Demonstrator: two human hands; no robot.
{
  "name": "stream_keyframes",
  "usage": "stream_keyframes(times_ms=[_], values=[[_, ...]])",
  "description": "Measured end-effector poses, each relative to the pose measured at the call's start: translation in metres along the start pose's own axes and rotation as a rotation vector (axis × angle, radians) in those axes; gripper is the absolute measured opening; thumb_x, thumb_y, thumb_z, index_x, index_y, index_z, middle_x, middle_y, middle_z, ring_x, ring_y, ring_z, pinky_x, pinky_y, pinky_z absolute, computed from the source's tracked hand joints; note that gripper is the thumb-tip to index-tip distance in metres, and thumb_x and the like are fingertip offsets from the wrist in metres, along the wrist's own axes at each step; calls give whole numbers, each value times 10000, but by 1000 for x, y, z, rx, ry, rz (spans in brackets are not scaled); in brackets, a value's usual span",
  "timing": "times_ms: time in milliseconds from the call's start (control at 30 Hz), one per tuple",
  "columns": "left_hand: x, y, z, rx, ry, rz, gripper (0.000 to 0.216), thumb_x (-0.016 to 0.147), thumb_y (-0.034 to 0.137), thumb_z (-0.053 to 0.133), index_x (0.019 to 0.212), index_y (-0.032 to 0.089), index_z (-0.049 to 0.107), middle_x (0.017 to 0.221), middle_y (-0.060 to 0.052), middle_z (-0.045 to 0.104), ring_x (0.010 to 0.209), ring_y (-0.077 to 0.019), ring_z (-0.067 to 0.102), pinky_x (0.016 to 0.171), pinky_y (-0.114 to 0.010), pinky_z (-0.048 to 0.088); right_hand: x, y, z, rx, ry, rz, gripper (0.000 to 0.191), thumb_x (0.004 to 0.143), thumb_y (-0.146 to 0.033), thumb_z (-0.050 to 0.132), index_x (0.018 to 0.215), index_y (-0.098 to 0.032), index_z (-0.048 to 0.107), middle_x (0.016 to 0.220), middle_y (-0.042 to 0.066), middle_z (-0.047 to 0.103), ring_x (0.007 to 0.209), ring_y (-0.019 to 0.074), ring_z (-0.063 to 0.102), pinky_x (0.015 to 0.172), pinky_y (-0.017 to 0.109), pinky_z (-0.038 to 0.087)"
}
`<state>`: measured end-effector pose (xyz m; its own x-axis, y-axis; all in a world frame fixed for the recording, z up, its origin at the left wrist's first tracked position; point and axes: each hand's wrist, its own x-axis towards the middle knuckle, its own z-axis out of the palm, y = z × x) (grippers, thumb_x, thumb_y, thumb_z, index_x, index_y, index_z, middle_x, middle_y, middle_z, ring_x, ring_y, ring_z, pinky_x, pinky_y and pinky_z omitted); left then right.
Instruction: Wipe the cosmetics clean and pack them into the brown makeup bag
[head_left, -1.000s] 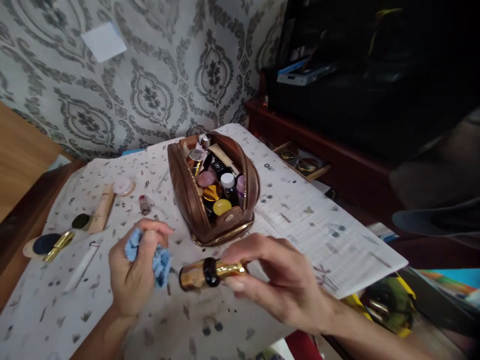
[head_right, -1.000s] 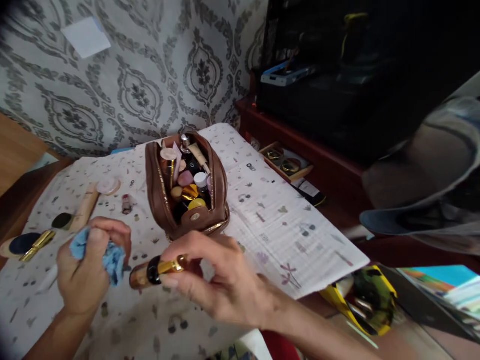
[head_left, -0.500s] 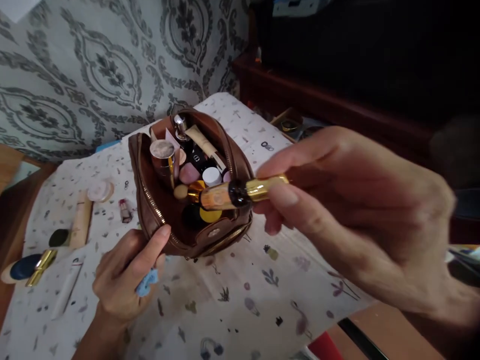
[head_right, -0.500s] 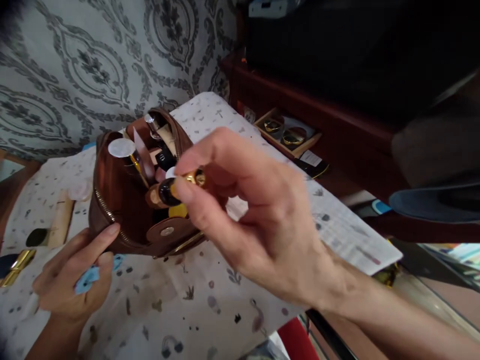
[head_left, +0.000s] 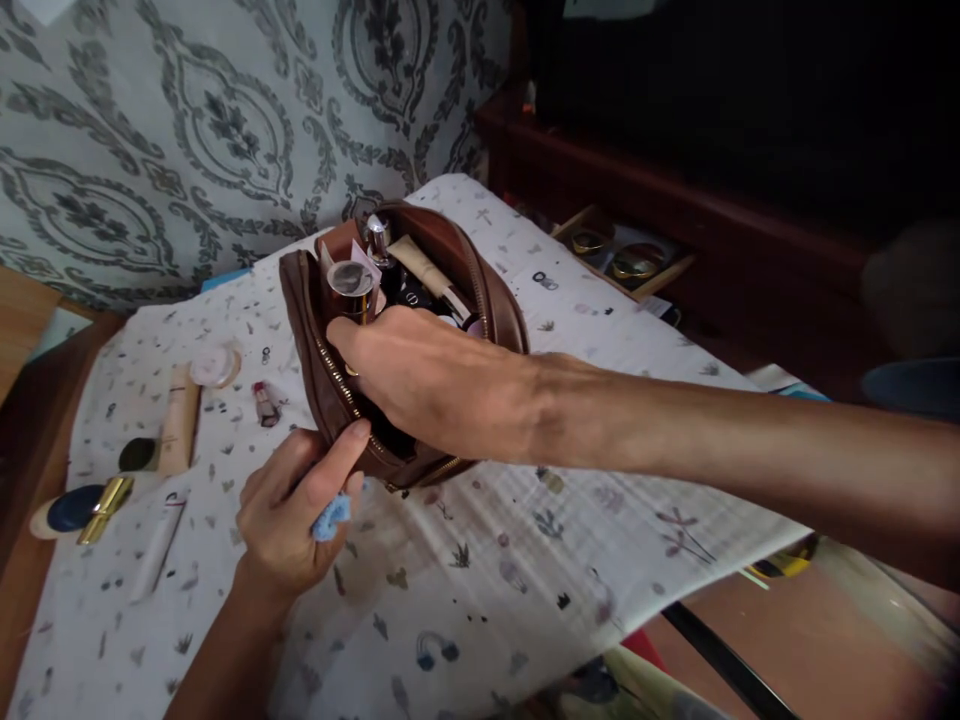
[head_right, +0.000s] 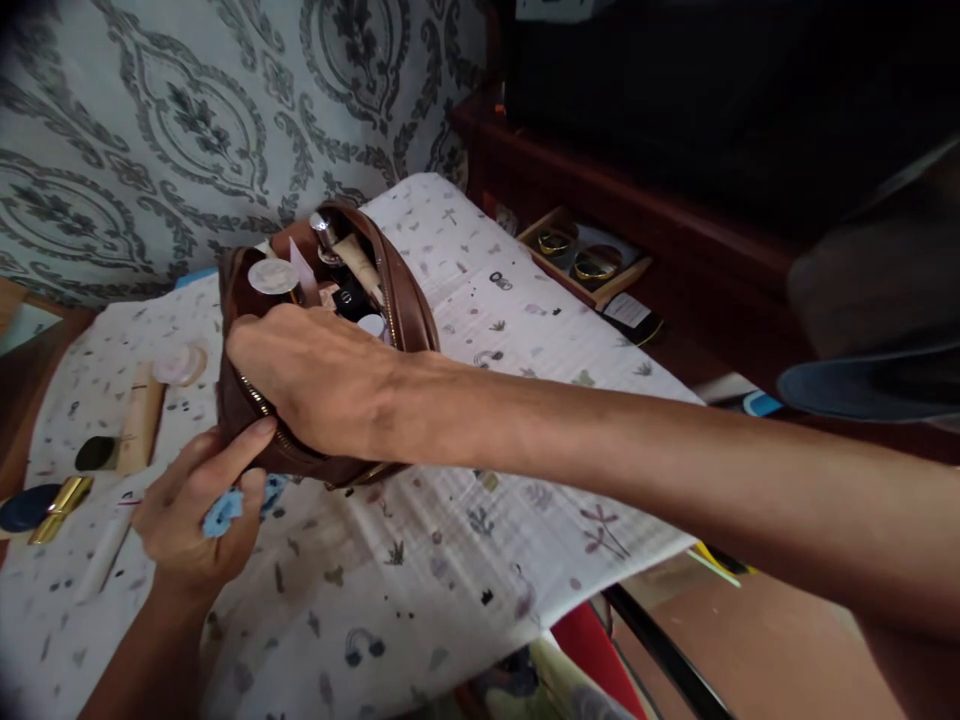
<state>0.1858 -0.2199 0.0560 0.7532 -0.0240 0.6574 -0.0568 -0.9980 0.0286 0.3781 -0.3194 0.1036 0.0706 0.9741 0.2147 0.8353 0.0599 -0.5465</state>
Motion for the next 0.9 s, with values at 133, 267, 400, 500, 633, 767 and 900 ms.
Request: stream_keyframes(times_ms=[133,267,400,500,633,767,900], values=[[0,2,-1,-2,-15,-19,328,952,175,582,1265,186,680,722,-8,549,621,-127,557,586,-235,438,15,-5,4,-124,-73,11,59,905,-136,584,957,-142,610,876,70,668,796,176,633,655,264,433],[1,2,-2,21,-27,-7,342,951,163,585,1284,180,663,721,-4,533,618,-119,536,585,-230,427,22,-8,-2,-115,-119,-38,102,888,-82,566,900,-141,647,823,55,672,777,168,631,644,261,417],[2,1,-2,20,-22,3,372,944,140,590,1308,185,646,726,4,527,632,-119,538,599,-231,423,26,-2,-3,-89,-97,-88,120,912,-88,537,939,-135,645,839,49,664,794,159,628,649,247,420],[2,0,0,19,-12,21,395,938,144,601,1329,191,635,727,8,526,632,-120,535,600,-233,417,28,3,-2,-48,-44,-94,113,925,-115,536,971,-142,636,895,54,671,877,174,638,707,244,459],[3,0,0,25,-14,31,395,932,134,605,1323,183,642,710,10,523,617,-123,521,592,-237,406,29,4,-2,-39,-55,-81,131,922,-106,528,971,-142,644,943,66,679,892,178,644,722,246,483],[4,1,0,34,-6,37,365,940,142,594,1298,171,658,702,1,535,607,-128,513,591,-242,405,35,5,-1,-17,-56,-89,167,910,-87,526,983,-140,666,956,76,692,869,177,664,719,254,492],[4,1,0,44,-3,40,362,948,151,590,1302,177,654,710,-5,546,606,-127,508,596,-240,412,42,6,5,-18,-135,-9,172,889,-46,549,950,-114,694,912,104,711,862,200,693,728,280,495]])
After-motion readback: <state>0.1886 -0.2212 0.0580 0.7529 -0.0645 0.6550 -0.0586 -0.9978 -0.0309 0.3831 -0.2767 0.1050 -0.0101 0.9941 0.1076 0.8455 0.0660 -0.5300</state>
